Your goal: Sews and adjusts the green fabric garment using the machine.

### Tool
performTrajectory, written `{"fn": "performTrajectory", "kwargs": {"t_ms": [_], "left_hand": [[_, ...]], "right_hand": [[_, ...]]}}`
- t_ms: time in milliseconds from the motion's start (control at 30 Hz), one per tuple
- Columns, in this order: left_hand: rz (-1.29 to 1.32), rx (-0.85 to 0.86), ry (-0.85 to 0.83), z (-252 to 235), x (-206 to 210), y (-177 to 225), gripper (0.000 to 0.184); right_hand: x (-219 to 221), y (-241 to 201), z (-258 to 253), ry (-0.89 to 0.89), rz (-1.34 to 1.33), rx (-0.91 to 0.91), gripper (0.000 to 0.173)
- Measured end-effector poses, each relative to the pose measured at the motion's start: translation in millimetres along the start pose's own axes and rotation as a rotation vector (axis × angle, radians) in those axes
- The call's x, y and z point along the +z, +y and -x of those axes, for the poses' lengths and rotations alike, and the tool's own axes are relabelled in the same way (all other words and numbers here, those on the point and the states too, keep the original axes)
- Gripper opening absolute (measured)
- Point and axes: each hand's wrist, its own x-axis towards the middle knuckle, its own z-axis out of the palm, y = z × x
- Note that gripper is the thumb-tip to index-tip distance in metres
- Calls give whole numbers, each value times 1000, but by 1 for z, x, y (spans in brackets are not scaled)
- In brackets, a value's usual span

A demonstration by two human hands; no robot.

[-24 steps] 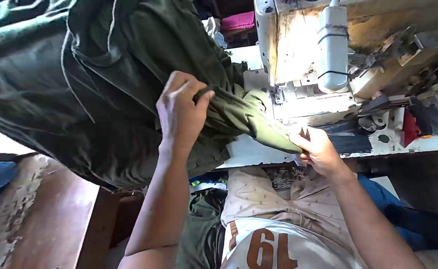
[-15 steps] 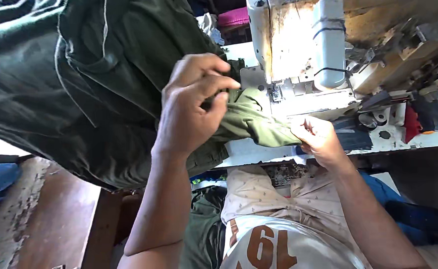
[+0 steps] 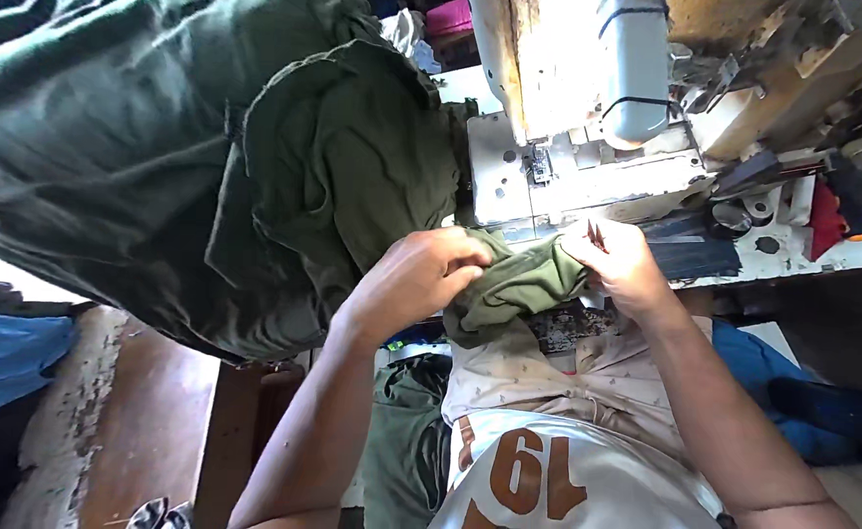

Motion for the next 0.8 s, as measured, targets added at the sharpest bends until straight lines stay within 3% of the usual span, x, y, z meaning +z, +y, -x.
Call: {"fn": "performTrajectory", "kwargs": {"t_ms": [67, 133, 200, 267, 333, 433, 533, 667, 800], "left_hand": [[164, -18, 213, -7, 16, 18, 18], [189, -36, 278, -15, 33, 28, 24], [201, -34, 288, -19, 43, 27, 14], [320, -115, 287, -19, 35, 30, 9], [558, -178, 260, -16, 23, 35, 6], [917, -192, 175, -16, 19, 31, 12], [907, -253, 182, -15, 20, 28, 13], [843, -280, 166, -15, 25, 21, 9], [848, -260, 159, -18, 31, 19, 9]], "right_hand": [[3, -6, -3, -14, 30, -35, 11], [3, -14, -6, -28, 74, -87, 10], [0, -20, -7, -43, 148, -131, 3], [-9, -23, -8, -45, 316, -165, 11], [-15, -20, -6, -27, 433, -163, 13], [-14, -18, -6, 3, 388, -156, 9], [-7, -14, -4, 40, 190, -89, 1], [-2, -10, -3, -12, -50, -6, 11], [4, -9, -3, 61, 73, -45, 18]]}}
